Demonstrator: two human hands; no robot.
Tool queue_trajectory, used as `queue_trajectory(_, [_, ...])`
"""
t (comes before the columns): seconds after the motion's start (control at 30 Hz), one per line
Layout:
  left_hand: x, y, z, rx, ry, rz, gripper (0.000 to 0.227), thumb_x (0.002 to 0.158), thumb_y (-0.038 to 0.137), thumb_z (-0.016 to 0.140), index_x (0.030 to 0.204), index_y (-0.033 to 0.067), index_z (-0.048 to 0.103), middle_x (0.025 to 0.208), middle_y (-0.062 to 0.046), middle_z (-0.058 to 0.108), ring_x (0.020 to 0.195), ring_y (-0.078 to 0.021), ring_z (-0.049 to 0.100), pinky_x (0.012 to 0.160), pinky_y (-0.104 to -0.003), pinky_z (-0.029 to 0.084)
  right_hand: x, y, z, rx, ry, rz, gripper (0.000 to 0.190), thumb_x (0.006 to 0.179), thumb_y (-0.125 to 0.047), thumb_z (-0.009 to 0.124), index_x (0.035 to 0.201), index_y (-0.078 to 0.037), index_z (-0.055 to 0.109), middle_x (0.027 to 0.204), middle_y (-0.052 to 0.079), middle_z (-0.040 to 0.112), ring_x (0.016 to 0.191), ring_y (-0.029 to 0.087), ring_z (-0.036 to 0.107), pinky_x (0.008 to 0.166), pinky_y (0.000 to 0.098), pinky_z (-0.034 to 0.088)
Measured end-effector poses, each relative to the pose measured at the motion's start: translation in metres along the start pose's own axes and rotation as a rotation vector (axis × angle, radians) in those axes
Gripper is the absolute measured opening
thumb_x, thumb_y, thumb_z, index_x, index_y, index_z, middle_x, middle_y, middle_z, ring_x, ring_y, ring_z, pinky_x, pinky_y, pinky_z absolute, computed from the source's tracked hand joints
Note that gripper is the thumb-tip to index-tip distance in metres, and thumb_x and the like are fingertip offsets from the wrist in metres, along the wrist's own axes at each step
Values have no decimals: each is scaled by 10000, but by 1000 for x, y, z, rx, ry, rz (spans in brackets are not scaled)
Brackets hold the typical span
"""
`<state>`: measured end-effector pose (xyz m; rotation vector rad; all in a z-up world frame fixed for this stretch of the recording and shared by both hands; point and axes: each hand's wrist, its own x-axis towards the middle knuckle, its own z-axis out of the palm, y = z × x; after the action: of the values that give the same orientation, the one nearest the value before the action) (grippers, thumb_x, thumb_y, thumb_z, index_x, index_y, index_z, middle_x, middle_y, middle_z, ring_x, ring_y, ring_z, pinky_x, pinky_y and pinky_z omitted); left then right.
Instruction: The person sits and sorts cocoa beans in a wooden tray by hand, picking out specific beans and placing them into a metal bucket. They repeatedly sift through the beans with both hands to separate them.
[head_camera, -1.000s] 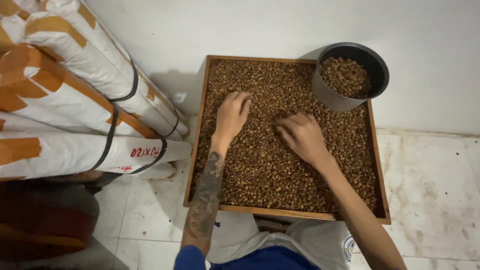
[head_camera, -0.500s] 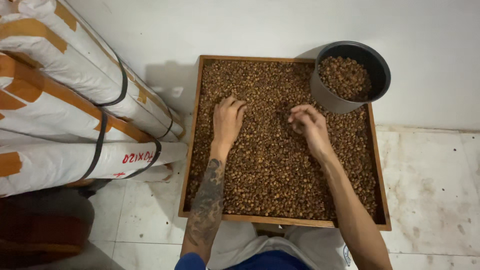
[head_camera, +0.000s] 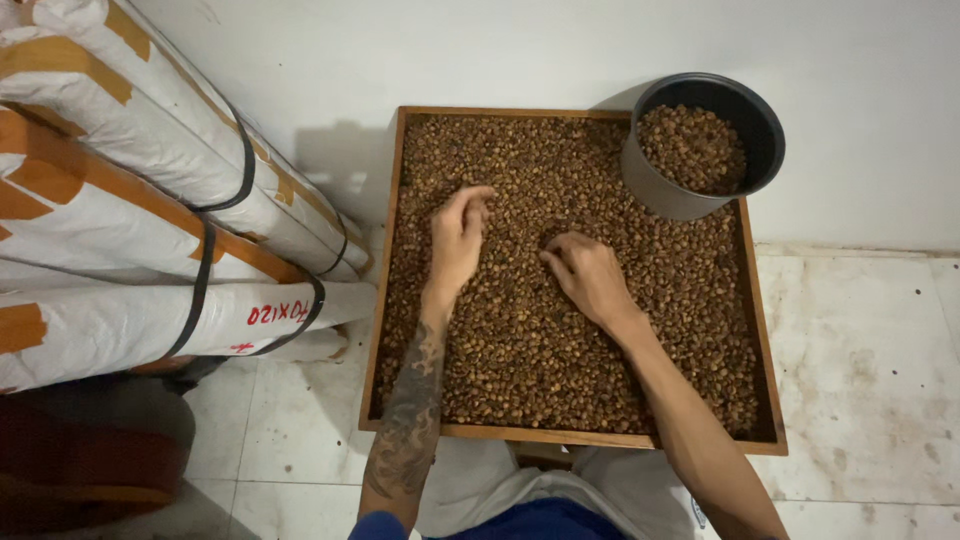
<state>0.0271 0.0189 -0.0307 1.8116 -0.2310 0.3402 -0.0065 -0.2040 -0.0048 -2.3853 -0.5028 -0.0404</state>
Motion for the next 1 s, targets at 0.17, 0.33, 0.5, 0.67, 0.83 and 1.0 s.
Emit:
queue_trajectory(0.17, [-5, 24, 6, 243, -128, -6, 205, 1048, 138, 574, 1179, 62, 713, 1034, -150, 731, 925, -311, 736, 739, -427, 622, -1, 29, -2, 363, 87, 131, 195, 1088, -193, 581, 1044, -37, 689, 736, 113, 647, 667, 234, 595, 629, 384, 530])
queue_trajectory(0.33, [-7, 38, 3, 394, -185, 38, 208, 1007, 284, 686, 1124, 122, 746, 1048, -96, 766, 947, -314, 767, 701, -401, 645, 3, 7, -20, 786, 129, 288, 271, 1090, -244, 463, 1089, -54, 655, 794, 82, 608, 697, 142, 521, 654, 313, 498])
queue_trajectory(0.5, [-7, 37, -2, 492, -287, 31, 263, 997, 245, 699, 1175, 70, 782, 1037, -187, 785, 969, -395, 764, 747, -471, 642, 11, -29, -24, 96, 107, -42, 267, 1017, -93, 681, 770, 9, 673, 596, 99, 585, 471, 184, 392, 539, 311, 482])
queue_trajectory(0.67, [-4, 34, 1, 447, -275, 14, 134, 978, 151, 715, 1060, 77, 790, 956, -131, 778, 900, -350, 765, 724, -429, 639, 22, 7, 10, -185, 36, -56, 175, 1026, -126, 658, 1135, -45, 768, 858, 110, 764, 766, 270, 739, 713, 357, 605])
queue_trajectory(0.83, [-4, 48, -1, 298, -237, -26, 109, 1009, 130, 697, 1049, 47, 756, 947, -153, 765, 904, -352, 754, 710, -442, 633, 23, 19, 6, -70, 41, 9, 165, 1063, -162, 611, 1128, -44, 707, 518, 30, 530, 484, 189, 505, 558, 306, 482])
queue_trajectory(1.0, [3, -11, 3, -137, -147, -231, 429, 1182, 341, 297, 953, 57, 524, 752, -15, 474, 605, -86, 418, 564, -302, 425, 20, 8, -10, -34, -8, -69, 241, 1000, -131, 681, 1208, -18, 725, 472, 72, 509, 411, 211, 438, 482, 309, 419])
